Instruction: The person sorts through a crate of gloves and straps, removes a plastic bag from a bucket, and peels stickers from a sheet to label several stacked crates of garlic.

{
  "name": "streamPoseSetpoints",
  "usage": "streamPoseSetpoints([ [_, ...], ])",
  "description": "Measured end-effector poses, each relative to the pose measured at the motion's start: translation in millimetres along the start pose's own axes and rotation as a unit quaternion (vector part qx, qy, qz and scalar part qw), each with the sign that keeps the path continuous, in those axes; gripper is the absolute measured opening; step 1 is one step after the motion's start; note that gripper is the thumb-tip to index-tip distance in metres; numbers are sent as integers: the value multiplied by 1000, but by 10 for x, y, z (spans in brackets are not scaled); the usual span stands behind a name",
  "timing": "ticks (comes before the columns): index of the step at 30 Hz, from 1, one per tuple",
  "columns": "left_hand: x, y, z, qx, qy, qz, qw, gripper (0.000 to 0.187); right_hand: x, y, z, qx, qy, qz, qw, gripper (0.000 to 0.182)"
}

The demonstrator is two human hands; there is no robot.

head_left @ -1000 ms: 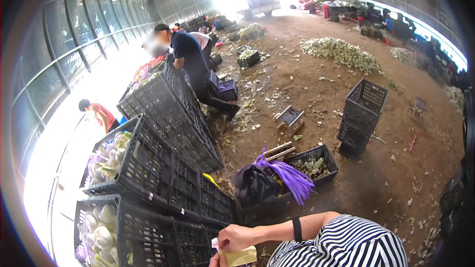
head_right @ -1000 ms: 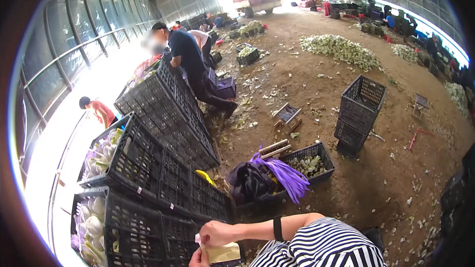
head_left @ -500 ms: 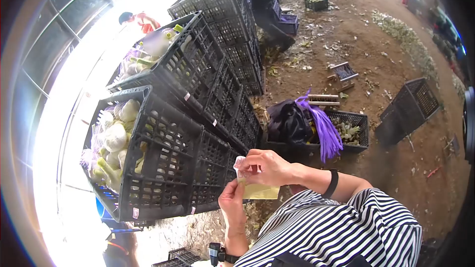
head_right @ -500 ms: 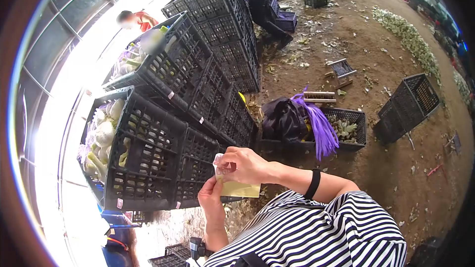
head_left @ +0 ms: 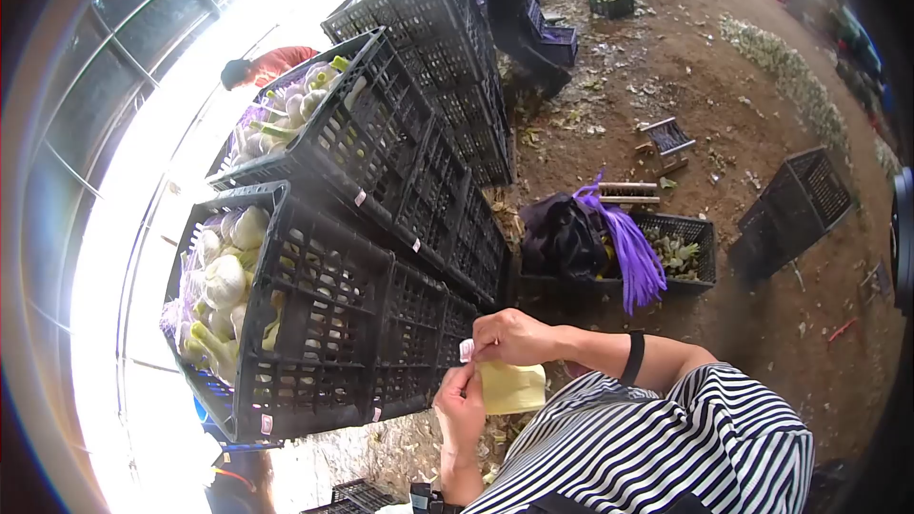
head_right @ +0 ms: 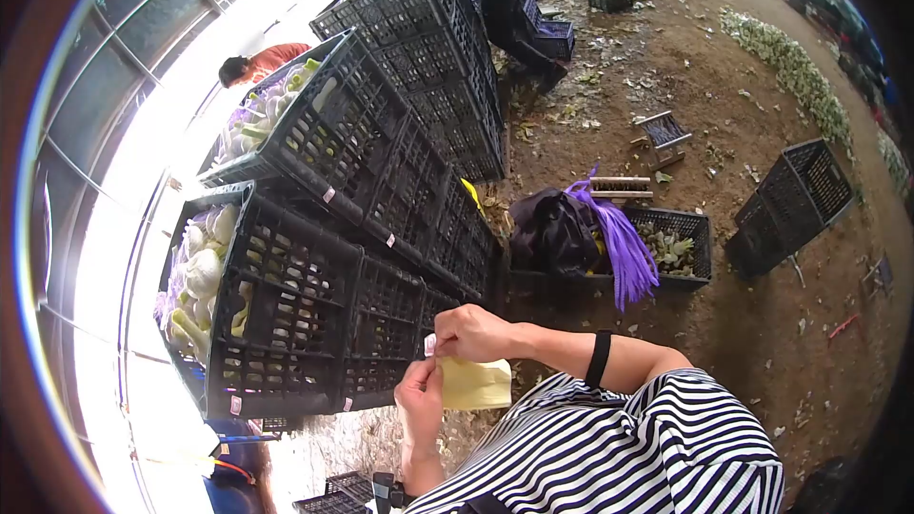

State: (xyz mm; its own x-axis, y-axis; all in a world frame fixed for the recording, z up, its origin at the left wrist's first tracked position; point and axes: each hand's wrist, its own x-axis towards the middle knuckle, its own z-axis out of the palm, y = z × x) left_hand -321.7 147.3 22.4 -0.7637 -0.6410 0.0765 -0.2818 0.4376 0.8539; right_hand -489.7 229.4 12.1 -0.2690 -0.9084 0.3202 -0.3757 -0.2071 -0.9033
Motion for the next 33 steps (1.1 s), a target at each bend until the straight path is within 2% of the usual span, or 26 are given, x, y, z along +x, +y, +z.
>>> streamPoseSetpoints([
  [1, -17, -32, 14, 2, -5, -21, 1000, 18, -12, 49, 39, 2, 2, -1, 1000, 12],
  [3, -56, -100, 47, 8, -6, -34, 999, 20, -31, 135, 113, 9, 7, 137, 990, 16],
  [4, -79, -163, 67, -17, -6, -57, 998, 20, -41, 208, 143, 72, 1, 186, 980, 22],
  [5, -102, -234, 79, -42, -6, -82, 996, 20, -39, 271, 179, 76, 1, 188, 979, 22],
  [7, -154, -420, 89, -28, -12, -97, 995, 21, -39, 401, 255, 183, -2, 302, 936, 23],
  [8, -191, -540, 107, -69, -1, -117, 991, 22, -53, 555, 307, 242, -10, 333, 911, 21],
  [9, -215, -578, 106, -110, 12, -139, 984, 22, -45, 640, 319, 247, -15, 338, 908, 21],
  [10, -240, -610, 92, -136, 9, -191, 972, 24, -33, 737, 318, 296, 24, 359, 885, 19],
  [11, -260, -640, 101, -136, 14, -204, 969, 24, -37, 834, 323, 343, 61, 380, 857, 17],
  [13, -318, -645, 89, -205, 48, -236, 949, 23, 2, 856, 303, 358, 42, 341, 868, 13],
  [15, -365, -699, 88, -176, 73, -249, 950, 22, 42, 699, 270, 251, -61, 279, 925, 16],
  [16, -355, -662, 88, -188, 75, -252, 946, 22, 44, 623, 293, 187, -82, 192, 960, 17],
  [17, -343, -638, 90, -201, 77, -252, 944, 22, 50, 547, 325, 193, -93, 193, 957, 17],
  [19, -346, -621, 98, -201, 93, -258, 940, 22, 87, 442, 375, 55, -117, 78, 988, 19],
  [23, -352, -591, 98, -128, 88, -221, 963, 20, 87, 609, 515, 81, -113, 33, 990, 15],
  [24, -349, -565, 85, -75, 79, -210, 972, 20, 90, 621, 525, 80, -113, 31, 990, 15],
  [25, -333, -552, 80, -22, 69, -198, 978, 20, 96, 629, 525, 87, -125, 51, 987, 14],
  [27, -335, -600, 78, -29, 55, -189, 980, 19, 112, 680, 500, 87, -128, 70, 986, 13],
  [30, -333, -624, 107, -58, 32, -198, 978, 19, 71, 759, 511, 201, -151, 212, 944, 12],
  [31, -341, -633, 114, -78, 26, -216, 973, 20, 53, 777, 503, 199, -146, 213, 945, 12],
  [33, -376, -743, 117, -70, 9, -223, 972, 18, 19, 817, 488, 356, -122, 376, 847, 12],
])
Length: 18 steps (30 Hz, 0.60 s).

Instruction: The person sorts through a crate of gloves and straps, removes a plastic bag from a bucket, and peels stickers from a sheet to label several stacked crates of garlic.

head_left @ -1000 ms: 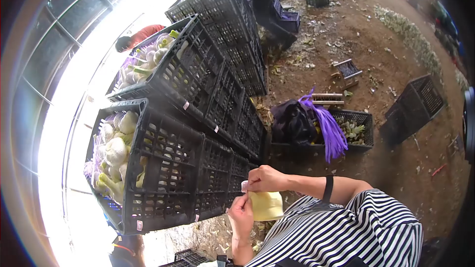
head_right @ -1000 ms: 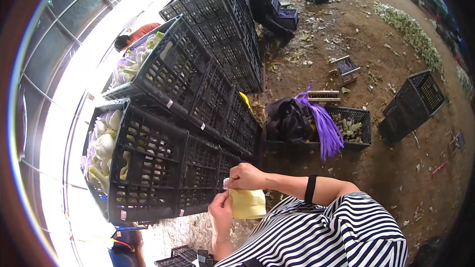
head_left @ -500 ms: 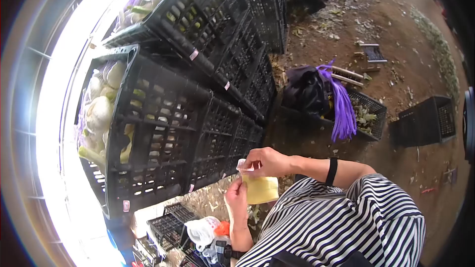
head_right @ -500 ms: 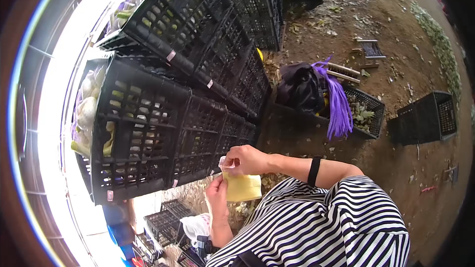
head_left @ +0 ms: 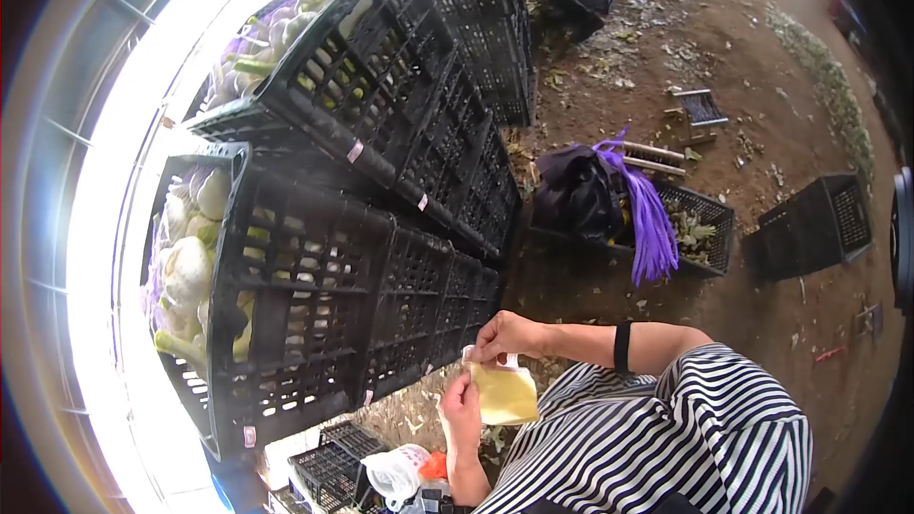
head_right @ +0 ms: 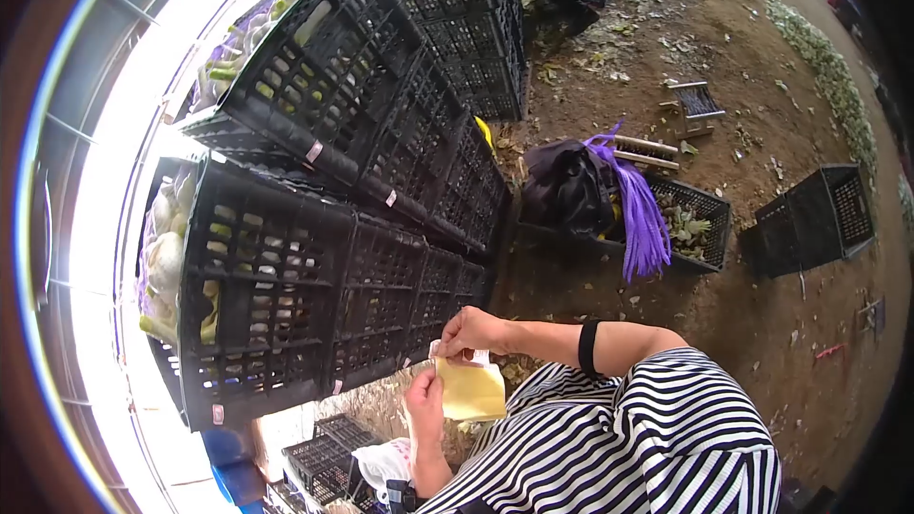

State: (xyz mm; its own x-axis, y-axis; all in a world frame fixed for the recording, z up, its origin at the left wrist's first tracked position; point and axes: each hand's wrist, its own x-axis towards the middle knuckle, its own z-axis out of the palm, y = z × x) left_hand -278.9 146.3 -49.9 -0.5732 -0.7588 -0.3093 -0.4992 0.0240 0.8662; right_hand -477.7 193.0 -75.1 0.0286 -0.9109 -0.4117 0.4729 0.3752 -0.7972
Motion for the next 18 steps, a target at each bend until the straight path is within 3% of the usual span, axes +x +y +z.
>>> streamPoseSetpoints([
  [2, -6, -119, -19, -79, 2, -24, 997, 15, 161, 161, -141, 72, 12, -15, 997, 10],
  [4, -24, -276, -43, -98, 5, -31, 995, 12, 282, 166, -299, 193, 190, 5, 963, 9],
  [6, -87, -267, -32, -153, 90, -57, 982, 13, 658, 312, -641, 163, 330, -60, 928, 11],
  [8, -152, -239, -9, -163, 133, -71, 975, 10, 1113, 456, -1026, 71, 454, -113, 881, 16],
  [9, -182, -248, -6, -177, 142, -127, 966, 11, 1288, 480, -1181, 15, 495, -124, 860, 17],
  [10, -215, -279, -3, -190, 152, -184, 952, 13, 1528, 574, -1357, -83, 541, -142, 825, 19],
  [12, -295, -311, 8, -234, 147, -188, 943, 17, 1796, 576, -1467, -199, 624, -186, 732, 15],
  [16, -458, -180, -22, -273, 158, -220, 923, 14, 2000, 423, -1340, -191, 618, -151, 747, 15],
  [18, -581, -343, -91, -129, 142, -197, 961, 26, 2090, 431, -1213, -152, 599, -181, 765, 16],
])
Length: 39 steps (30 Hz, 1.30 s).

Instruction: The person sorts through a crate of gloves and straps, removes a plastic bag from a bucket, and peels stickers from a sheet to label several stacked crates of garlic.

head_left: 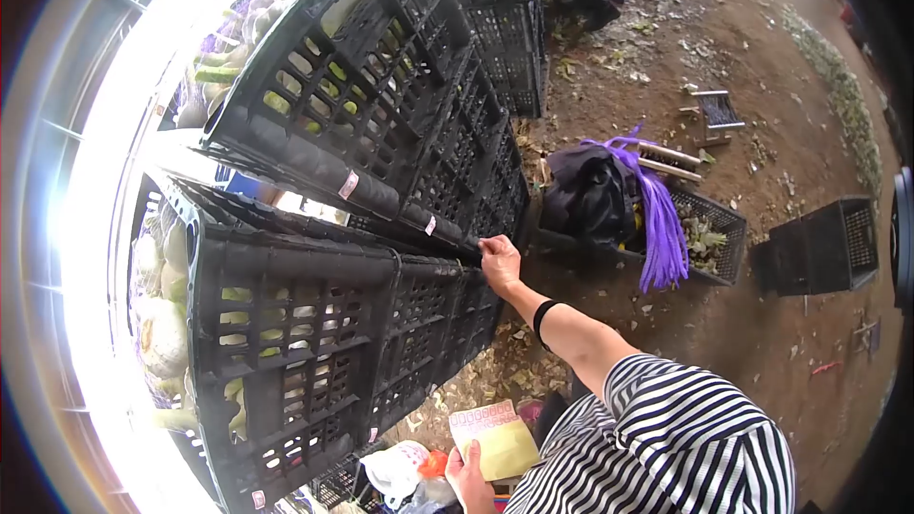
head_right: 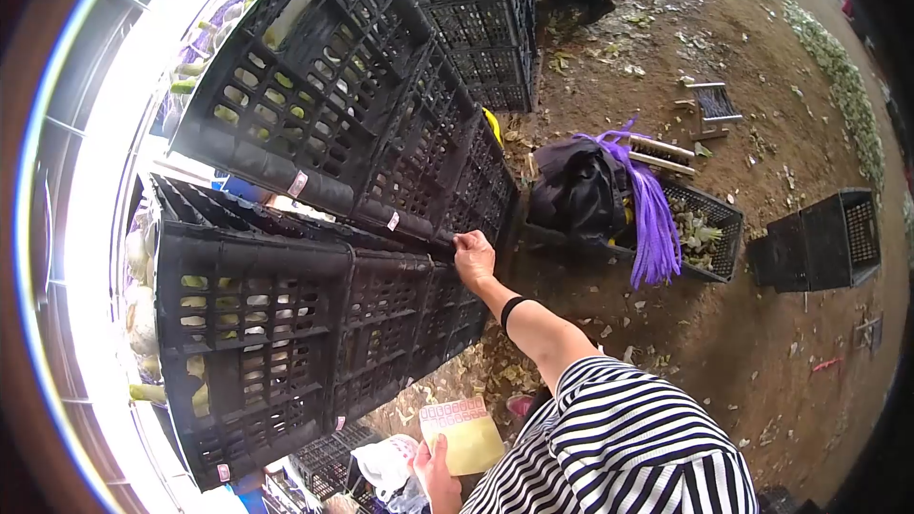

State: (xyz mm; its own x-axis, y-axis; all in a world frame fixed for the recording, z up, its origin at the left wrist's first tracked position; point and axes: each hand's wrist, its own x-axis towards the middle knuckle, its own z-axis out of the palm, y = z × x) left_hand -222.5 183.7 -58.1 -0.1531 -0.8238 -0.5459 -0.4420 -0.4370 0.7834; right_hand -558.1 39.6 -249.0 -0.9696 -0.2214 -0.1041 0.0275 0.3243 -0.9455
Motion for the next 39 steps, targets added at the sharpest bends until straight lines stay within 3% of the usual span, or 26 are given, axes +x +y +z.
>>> streamPoseSetpoints([
  [2, -29, -21, -11, -6, 18, -14, 1000, 25, -95, -30, 78, 0, 5, -6, 1000, 15],
  [4, -46, 102, 35, -11, 37, -27, 999, 24, -197, -81, 110, 22, -24, 66, 997, 23],
  [6, -70, 248, 116, -95, 25, 1, 995, 13, -259, -8, 204, -50, -51, -12, 997, 35],
  [8, -172, 491, 226, -54, 10, 30, 998, 18, -271, 192, 329, -77, -69, -73, 992, 49],
  [9, -89, 370, 209, -183, -22, -26, 982, 21, -195, 96, 249, 0, -147, 68, 987, 44],
  [10, -67, 341, 226, -202, -23, -47, 978, 21, -80, 65, 150, 49, -251, 169, 952, 36],
  [11, -35, 304, 203, -177, -37, -40, 983, 23, -138, -250, -167, 86, -244, 130, 957, 31],
  [12, -5, 307, 229, -203, -39, -65, 976, 25, -203, -288, -287, 8, -157, -33, 987, 32],
  [14, 42, 314, 297, -247, -44, -64, 966, 29, -393, -749, -833, 48, -218, -108, 969, 30],
  [16, 87, 348, 318, -237, -61, -61, 968, 28, -711, -1133, -1337, 201, -479, -13, 854, 28],
  [18, 132, 367, 356, -230, -85, -55, 968, 27, -991, -1451, -1729, 77, -607, -145, 778, 26],
  [20, 192, 382, 387, -210, -109, -5, 972, 24, -1258, -1483, -1848, 54, -595, -278, 752, 24],
  [24, 253, 428, 405, -151, -128, 52, 979, 27, -1472, -1354, -1837, 9, -556, -282, 782, 16],
  [32, 241, 566, 437, 26, -160, 114, 980, 23, -1471, -1117, -1824, 12, -562, -309, 767, 13],
  [38, 417, 366, 458, 73, -190, 108, 973, 24, -1419, -712, -1721, 24, -589, -207, 781, 13],
  [39, 437, 333, 467, 39, -197, 65, 978, 24, -1407, -642, -1708, 49, -605, -86, 790, 11],
])
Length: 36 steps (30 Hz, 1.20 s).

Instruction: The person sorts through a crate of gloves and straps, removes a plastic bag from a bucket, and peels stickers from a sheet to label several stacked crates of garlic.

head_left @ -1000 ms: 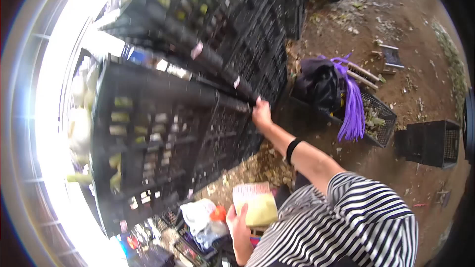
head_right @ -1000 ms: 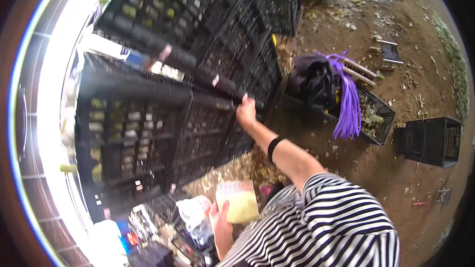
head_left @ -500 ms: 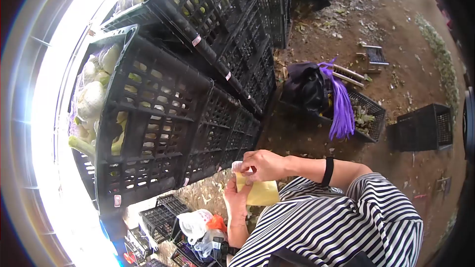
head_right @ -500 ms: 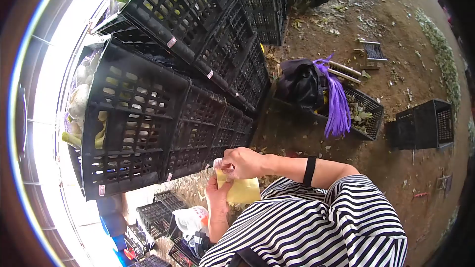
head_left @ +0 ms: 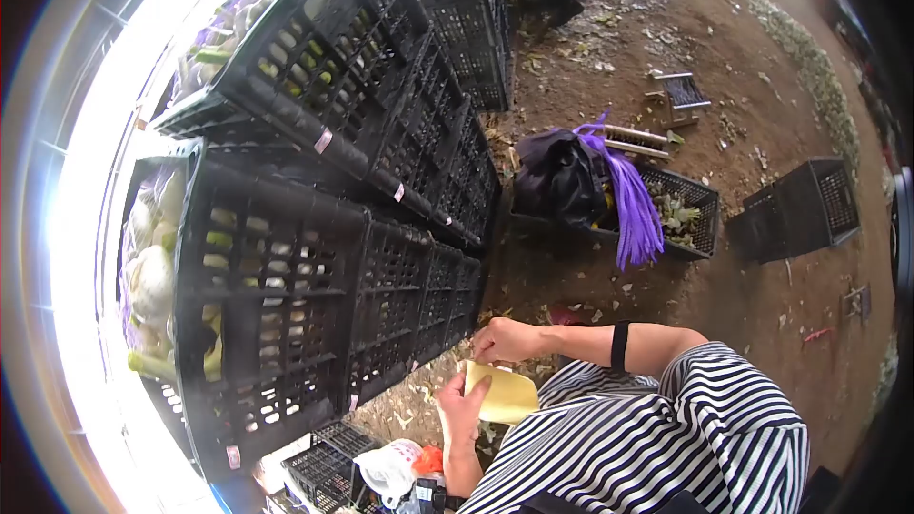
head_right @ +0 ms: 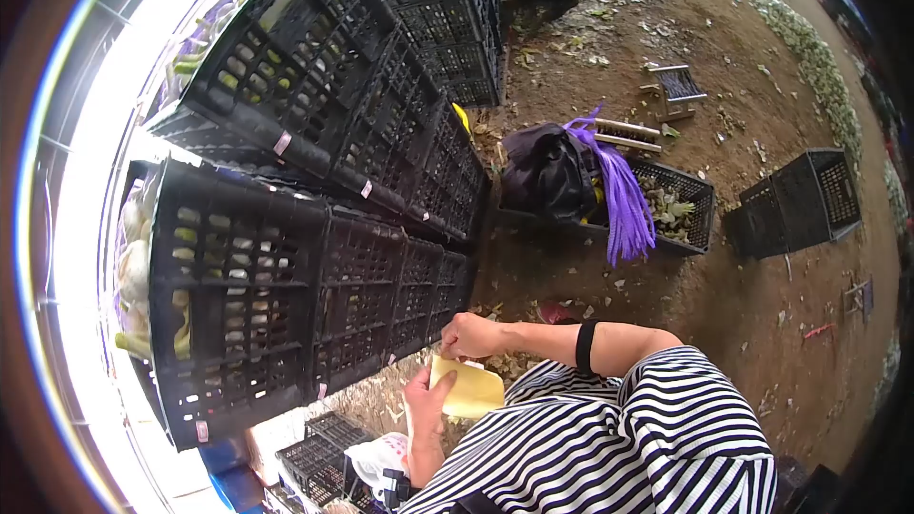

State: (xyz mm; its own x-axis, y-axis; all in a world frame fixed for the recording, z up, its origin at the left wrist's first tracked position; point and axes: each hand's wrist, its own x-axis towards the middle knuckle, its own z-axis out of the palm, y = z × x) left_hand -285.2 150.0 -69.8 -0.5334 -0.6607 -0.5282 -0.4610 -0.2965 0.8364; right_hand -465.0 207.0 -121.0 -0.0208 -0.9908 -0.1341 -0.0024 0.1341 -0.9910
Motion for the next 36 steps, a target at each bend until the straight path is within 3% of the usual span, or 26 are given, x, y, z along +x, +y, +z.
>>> streamPoseSetpoints([
  [1, 19, -36, 0, -42, -4, -36, 998, 23, 9, 78, -22, 95, 0, 82, 992, 10],
  [3, 41, -166, -41, -55, -4, -51, 997, 24, 50, 254, -126, 110, 48, 126, 985, 11],
  [5, 84, -356, -94, -52, 42, -72, 995, 24, 163, 508, -305, 317, 186, 218, 904, 15],
  [7, -7, -225, -40, -50, 83, -112, 989, 23, 417, 1083, -565, 299, 299, 235, 875, 13],
  [9, -54, -410, -6, -107, 125, -148, 975, 23, 706, 1524, -848, 96, 436, 259, 856, 15],
  [10, -111, -520, -10, -129, 120, -150, 973, 23, 865, 1843, -958, 98, 435, 262, 856, 15],
  [11, -187, -677, -63, -27, 119, -152, 981, 22, 1055, 2204, -1050, 30, 515, 241, 822, 16],
  [12, -323, -336, 137, -48, 152, -179, 971, 23, 1214, 2482, -1093, -37, 587, 219, 778, 18],
  [15, -571, -789, 70, -62, 194, -247, 947, 20, 1599, 3006, -1146, -121, 610, 215, 753, 15],
  [19, -738, -670, 291, -111, 287, -343, 888, 17, 2154, 3338, -1050, -6, 593, 204, 779, 19],
  [21, -756, -744, 356, -146, 311, -355, 869, 16, 2344, 3281, -913, -21, 631, 144, 762, 20],
  [23, -879, -1062, 283, -173, 286, -314, 889, 21, 2414, 3360, -891, 30, 613, 170, 771, 25],
  [25, -831, -950, 327, -173, 279, -315, 891, 20, 2259, 3349, -920, 241, 460, 185, 834, 26],
  [26, -833, -969, 326, -165, 282, -316, 891, 19, 2222, 3429, -914, 246, 457, 188, 834, 17],
  [27, -826, -1012, 315, -157, 284, -314, 892, 18, 2066, 3024, -931, 260, 436, 192, 840, 30],
  [28, -814, -1057, 299, -165, 304, -304, 888, 18, 1974, 3375, -997, 242, 347, 211, 881, 45],
  [29, -841, -1099, 279, -189, 283, -288, 895, 20, 1840, 2986, -1021, 129, 325, 255, 901, 49],
  [30, -893, -1119, 262, -214, 262, -270, 902, 22, 1847, 3351, -933, 209, 353, 202, 889, 45],
  [31, -937, -1108, 248, -259, 259, -249, 897, 24, 1606, 2832, -908, 271, 309, 213, 886, 36],
  [32, -1032, -1248, 236, -286, 269, -237, 888, 24, 1604, 3252, -714, -59, 373, 137, 916, 28],
  [33, -1083, -1392, 185, -316, 277, -219, 881, 24, 1448, 2932, -533, -34, 339, 141, 929, 21],
  [34, -1181, -1441, 127, -335, 290, -196, 875, 24, 1188, 2369, -239, 215, 278, 131, 927, 15],
  [35, -1309, -1494, 97, -374, 291, -144, 869, 23, 931, 1681, 105, 122, 208, 163, 957, 12],
  [36, -1441, -1544, 70, -411, 288, -93, 860, 23, 677, 1072, 439, 142, 130, 177, 965, 12],
])
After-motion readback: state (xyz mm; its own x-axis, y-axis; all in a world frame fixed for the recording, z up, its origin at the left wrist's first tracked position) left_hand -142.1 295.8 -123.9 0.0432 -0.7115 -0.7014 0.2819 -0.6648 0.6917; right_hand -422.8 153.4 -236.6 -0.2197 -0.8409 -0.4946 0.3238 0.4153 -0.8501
